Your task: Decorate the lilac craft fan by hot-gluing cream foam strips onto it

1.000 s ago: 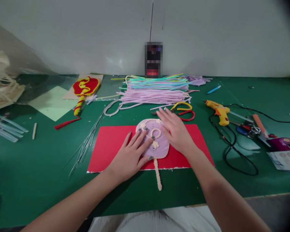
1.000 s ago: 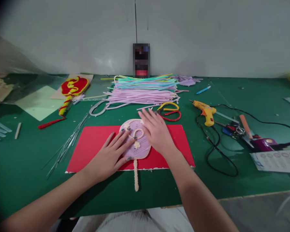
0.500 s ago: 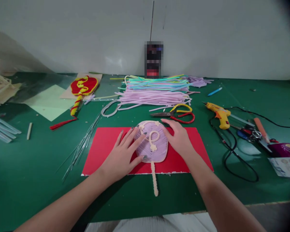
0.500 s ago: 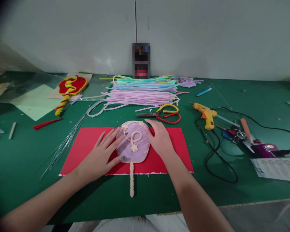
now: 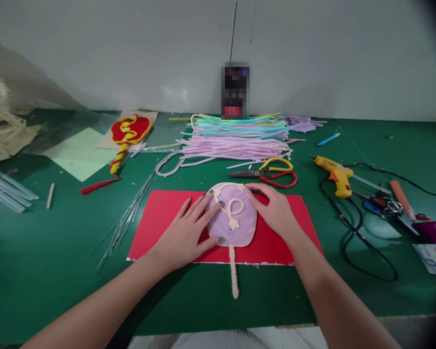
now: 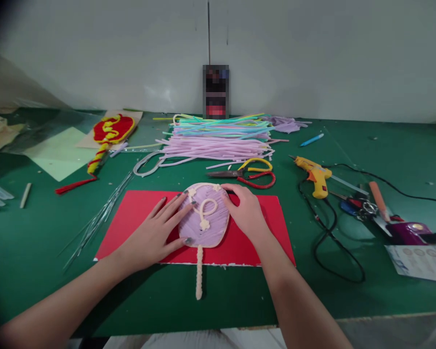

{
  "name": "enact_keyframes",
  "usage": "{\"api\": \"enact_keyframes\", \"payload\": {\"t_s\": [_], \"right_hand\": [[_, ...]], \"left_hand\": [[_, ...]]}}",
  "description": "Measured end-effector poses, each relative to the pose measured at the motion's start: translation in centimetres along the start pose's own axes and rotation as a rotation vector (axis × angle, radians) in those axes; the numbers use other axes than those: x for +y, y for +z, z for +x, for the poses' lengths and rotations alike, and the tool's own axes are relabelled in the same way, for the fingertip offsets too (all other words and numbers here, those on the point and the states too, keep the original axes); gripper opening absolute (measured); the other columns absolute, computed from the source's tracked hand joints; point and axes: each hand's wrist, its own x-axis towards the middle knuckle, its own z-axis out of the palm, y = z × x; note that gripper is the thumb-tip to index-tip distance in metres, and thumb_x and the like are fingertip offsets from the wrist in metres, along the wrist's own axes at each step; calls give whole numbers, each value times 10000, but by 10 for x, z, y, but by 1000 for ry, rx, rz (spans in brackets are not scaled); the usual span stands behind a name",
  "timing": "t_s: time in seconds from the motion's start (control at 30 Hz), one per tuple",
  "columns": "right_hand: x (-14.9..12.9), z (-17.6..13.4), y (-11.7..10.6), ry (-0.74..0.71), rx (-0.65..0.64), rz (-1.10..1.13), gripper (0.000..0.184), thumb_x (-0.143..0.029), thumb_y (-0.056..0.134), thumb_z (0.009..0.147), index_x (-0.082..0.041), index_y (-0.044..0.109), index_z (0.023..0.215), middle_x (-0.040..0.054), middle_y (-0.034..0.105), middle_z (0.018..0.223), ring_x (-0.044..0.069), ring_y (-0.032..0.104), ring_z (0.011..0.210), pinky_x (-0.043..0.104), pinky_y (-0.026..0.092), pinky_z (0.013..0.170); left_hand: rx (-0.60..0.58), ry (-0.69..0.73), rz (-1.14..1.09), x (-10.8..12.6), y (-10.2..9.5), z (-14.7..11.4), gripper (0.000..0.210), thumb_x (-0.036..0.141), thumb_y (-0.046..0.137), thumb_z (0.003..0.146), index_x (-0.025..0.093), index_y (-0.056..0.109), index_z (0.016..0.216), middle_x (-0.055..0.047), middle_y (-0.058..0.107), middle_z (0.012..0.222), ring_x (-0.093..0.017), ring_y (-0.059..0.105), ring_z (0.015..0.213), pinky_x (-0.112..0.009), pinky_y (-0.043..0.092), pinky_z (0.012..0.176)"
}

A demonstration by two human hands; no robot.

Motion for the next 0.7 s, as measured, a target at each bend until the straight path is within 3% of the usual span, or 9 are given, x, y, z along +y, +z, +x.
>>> {"api": "enact_keyframes", "payload": {"t_s": [0.7], "right_hand": [[-5, -2, -1, 5, 43, 95, 248, -259, 556, 818, -227, 635, 1051, 31, 669, 1077, 196, 615, 951, 358, 484, 885]], "left_hand": [[-11, 9, 36, 1, 0, 1, 609, 511, 424, 884, 270, 268, 1422, -66, 88, 1545, -270, 96, 1409, -503, 151, 1132]]}}
